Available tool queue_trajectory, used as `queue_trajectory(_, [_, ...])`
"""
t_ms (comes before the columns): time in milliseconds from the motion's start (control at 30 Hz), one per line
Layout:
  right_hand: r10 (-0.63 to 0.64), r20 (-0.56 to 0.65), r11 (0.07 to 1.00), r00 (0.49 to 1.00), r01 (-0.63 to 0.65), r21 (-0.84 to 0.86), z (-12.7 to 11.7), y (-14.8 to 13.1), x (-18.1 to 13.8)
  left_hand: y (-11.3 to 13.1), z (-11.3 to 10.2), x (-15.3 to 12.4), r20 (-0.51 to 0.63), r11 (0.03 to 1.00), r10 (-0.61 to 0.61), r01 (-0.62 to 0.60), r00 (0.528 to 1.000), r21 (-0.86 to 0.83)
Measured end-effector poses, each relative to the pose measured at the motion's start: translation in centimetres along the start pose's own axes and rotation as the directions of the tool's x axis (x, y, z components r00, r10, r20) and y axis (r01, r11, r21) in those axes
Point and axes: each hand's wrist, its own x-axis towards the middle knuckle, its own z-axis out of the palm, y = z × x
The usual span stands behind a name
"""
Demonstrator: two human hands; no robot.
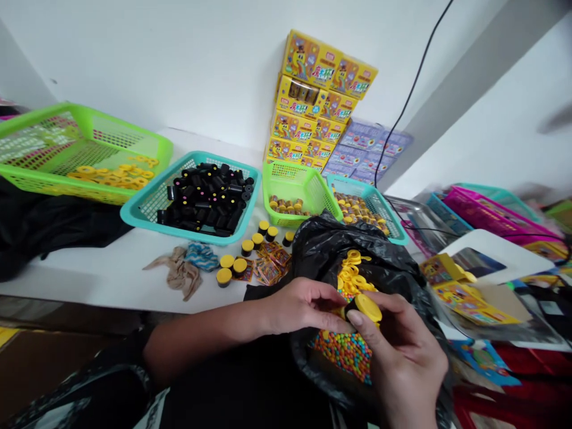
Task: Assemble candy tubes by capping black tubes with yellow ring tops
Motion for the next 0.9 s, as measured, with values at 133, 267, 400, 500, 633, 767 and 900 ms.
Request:
queue_trajectory(133, [-0.02,0.022,1.0,1.0,0.02,-0.019,-0.5,0.0,0.2,-0.1,0.1,0.2,0.054,0.998,-0.017,0.02,0.998,-0.054])
queue_trajectory(267, [-0.011,0.017,0.999,1.0,0.012,-0.048,-0.5,0.1,0.2,-0.3,0.3,0.1,0.032,0.995,-0.038,0.041,0.999,-0.092])
queue_trajectory(400, [0.163,-0.001,0.973,0.987,-0.16,0.164,0.0,-0.1,0.3,-0.6,0.4,0.2,0.033,0.977,-0.073,0.078,0.997,-0.199])
queue_trajectory(500, [0.118,-0.071,0.989,0.99,-0.111,0.093,0.4,-0.4,0.1,-0.8,0.6,0.4,0.047,0.944,-0.088,0.098,0.995,-0.314])
queue_trajectory(633, [0.061,-0.097,0.998,0.993,-0.061,0.003,0.6,-0.5,0.0,-0.9,0.7,0.5,0.049,0.942,-0.07,0.082,0.996,-0.326])
queue_trajectory(767, [0.222,-0.084,0.95,0.972,-0.195,0.245,0.7,0.1,0.5,-0.8,0.7,0.5,0.009,0.957,-0.083,0.082,0.996,-0.279])
queue_trajectory(900, [0.268,-0.068,0.914,0.961,-0.231,0.334,0.9,0.4,0.7,-0.9,0.6,0.6,-0.045,0.947,-0.127,0.108,0.991,-0.303])
